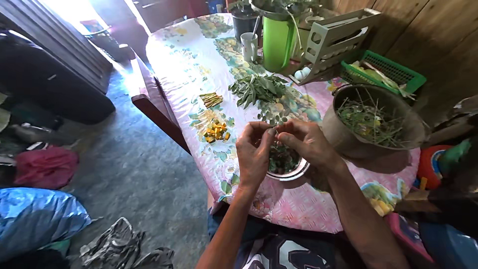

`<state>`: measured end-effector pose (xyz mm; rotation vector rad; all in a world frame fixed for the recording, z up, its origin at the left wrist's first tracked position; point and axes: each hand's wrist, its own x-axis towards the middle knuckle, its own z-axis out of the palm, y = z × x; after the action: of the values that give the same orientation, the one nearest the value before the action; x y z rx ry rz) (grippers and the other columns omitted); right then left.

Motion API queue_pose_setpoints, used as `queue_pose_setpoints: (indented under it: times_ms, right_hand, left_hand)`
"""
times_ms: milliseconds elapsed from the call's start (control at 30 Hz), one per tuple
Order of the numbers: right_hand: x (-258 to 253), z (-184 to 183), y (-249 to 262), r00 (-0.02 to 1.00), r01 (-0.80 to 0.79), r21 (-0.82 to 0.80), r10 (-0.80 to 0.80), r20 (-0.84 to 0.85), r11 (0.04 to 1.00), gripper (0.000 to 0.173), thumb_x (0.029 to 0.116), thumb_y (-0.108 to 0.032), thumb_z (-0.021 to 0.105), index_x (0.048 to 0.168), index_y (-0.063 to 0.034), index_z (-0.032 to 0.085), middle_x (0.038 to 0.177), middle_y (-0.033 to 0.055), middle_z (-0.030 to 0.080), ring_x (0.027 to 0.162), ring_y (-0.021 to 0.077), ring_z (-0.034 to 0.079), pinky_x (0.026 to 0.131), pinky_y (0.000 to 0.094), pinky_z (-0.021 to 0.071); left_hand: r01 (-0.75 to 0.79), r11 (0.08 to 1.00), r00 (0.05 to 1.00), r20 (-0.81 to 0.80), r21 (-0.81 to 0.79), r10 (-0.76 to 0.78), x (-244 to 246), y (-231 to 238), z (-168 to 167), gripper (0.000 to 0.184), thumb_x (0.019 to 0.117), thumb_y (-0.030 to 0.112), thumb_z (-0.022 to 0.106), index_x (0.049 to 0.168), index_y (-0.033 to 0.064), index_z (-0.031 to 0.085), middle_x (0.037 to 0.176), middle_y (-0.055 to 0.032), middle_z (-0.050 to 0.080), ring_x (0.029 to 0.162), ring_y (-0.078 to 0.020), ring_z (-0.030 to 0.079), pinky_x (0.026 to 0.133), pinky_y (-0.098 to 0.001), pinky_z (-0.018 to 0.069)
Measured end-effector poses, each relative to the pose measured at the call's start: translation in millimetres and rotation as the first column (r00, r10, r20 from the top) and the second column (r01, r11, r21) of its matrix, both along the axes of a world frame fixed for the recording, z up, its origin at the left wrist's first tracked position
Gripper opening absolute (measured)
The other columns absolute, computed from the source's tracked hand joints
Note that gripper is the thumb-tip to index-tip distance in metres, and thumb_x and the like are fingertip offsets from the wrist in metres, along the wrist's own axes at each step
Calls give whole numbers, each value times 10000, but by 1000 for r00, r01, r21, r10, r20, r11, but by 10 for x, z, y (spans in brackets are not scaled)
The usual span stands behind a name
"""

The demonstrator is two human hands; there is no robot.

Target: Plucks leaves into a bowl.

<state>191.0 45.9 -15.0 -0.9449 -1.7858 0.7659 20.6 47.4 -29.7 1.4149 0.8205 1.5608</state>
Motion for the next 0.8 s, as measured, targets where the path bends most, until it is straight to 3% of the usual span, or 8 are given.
queue_pose_setpoints:
  times_ms: [167, 267, 533, 633, 800]
  right_hand:
    - [-94, -82, -17, 989, 37, -94, -50, -141, 995, 109, 974, -85, 654, 1063, -34, 689, 904, 57, 701, 700, 111, 659, 601, 241, 576]
    - [-99, -102, -4, 984, 27, -93, -42, -171, 995, 102, 969, -53, 658, 1064, -27, 685, 914, 60, 696, 721, 107, 663, 625, 238, 584]
    - [-92, -111, 2, 962, -82, -225, 18, -274, 971, 147, 978, -46, 588, 1108, -21, 652, 924, 85, 684, 712, 129, 658, 616, 266, 586]
    - [-99, -86, -5, 956, -133, -342, 29, -293, 930, 163, 984, -95, 564, 1120, -45, 638, 896, 60, 655, 630, 88, 569, 548, 220, 506]
    - [-145, -104, -6, 950, -144, -328, 36, -312, 934, 126, 1029, -131, 557, 1086, -50, 634, 842, 54, 614, 575, 74, 505, 500, 197, 448]
  left_hand:
    - [-10, 999, 999, -38, 45, 11, 4, -27, -19, 99, 992, 33, 626, 1090, 26, 636, 931, -72, 679, 781, -149, 683, 707, -289, 610]
    - [13, 998, 994, -108, 54, -7, -23, -29, -30, 185, 960, 49, 676, 1142, 44, 648, 999, -67, 692, 828, -150, 698, 719, -297, 623]
    - [132, 990, 981, -151, 50, -124, -110, -2, -1, 100, 981, 15, 641, 1080, 31, 649, 967, -78, 693, 770, -159, 696, 683, -300, 627]
    - [150, 987, 968, -210, 65, -133, -155, 1, -10, 88, 986, 22, 622, 1071, 32, 639, 957, -73, 687, 725, -158, 685, 641, -296, 622]
    - [126, 991, 969, -221, 43, -113, -168, -9, -9, 73, 995, 33, 619, 1065, 39, 634, 918, -68, 687, 691, -154, 681, 623, -291, 620]
